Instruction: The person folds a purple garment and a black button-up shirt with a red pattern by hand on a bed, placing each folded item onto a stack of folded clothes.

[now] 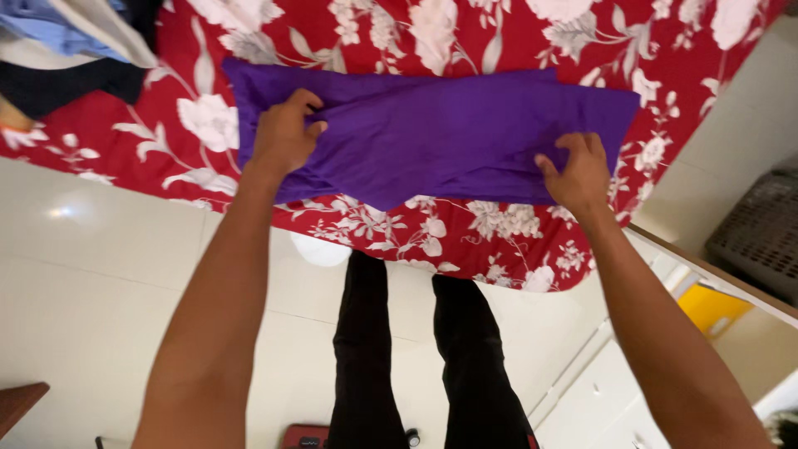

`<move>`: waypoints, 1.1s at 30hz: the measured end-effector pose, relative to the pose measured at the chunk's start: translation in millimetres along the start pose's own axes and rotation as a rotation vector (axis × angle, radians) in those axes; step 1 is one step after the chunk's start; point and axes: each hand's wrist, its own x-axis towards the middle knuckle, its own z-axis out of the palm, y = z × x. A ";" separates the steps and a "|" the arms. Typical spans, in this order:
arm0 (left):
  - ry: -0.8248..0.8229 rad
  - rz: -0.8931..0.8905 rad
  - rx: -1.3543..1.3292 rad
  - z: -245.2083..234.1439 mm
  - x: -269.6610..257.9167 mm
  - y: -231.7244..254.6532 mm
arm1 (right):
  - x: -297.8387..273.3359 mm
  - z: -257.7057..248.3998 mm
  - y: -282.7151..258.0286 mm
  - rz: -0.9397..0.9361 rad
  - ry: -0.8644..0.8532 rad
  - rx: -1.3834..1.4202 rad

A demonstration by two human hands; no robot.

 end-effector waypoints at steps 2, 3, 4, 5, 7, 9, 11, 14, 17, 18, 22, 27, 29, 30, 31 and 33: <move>-0.013 -0.030 -0.014 -0.1 6.7 -3.0 | 22.1 22.1 13.8 0.088 0.137 0.279; -0.025 -0.060 -0.015 -2.9 4.9 -3.9 | 39.0 29.9 15.5 0.096 0.143 0.279; -0.038 -0.091 -0.015 -3.1 4.8 -1.8 | 55.6 34.5 15.2 0.269 0.126 0.449; -0.043 -0.090 -0.007 -5.1 2.4 -0.6 | 64.7 40.1 11.7 0.441 0.098 0.626; -0.144 -0.188 0.054 -14.0 0.4 1.1 | 75.1 41.2 5.9 0.504 0.034 0.663; -0.093 -0.165 0.024 -18.6 5.6 4.6 | 83.0 35.6 2.7 0.563 -0.042 0.696; -0.045 -0.146 -0.013 -19.8 9.0 8.0 | 85.2 21.9 8.4 0.533 -0.135 0.834; 0.025 -0.057 -0.069 -23.7 22.8 16.9 | 67.7 5.4 16.5 0.488 -0.062 0.974; 0.166 0.154 0.032 -16.7 27.6 35.9 | 46.1 3.1 29.1 0.552 0.006 1.103; 0.180 0.096 0.095 -13.2 25.2 44.1 | 40.8 6.5 33.9 0.551 0.007 1.104; 0.370 0.228 0.279 11.6 8.1 74.9 | 31.9 35.2 56.9 0.663 -0.031 1.097; 0.070 0.336 0.294 79.6 -21.1 106.0 | 21.5 59.6 82.9 0.643 -0.030 1.034; 0.000 0.325 0.389 95.9 -24.2 106.3 | 16.2 65.6 89.8 0.519 0.034 0.991; -0.001 0.328 0.385 99.5 -24.2 103.4 | 15.1 65.3 94.0 0.521 0.037 0.987; -0.047 0.278 0.388 98.6 -25.0 98.5 | 15.3 65.2 95.5 0.538 0.057 0.876; -0.093 0.226 0.397 95.8 -25.6 92.4 | 17.8 60.8 93.4 0.555 0.073 0.769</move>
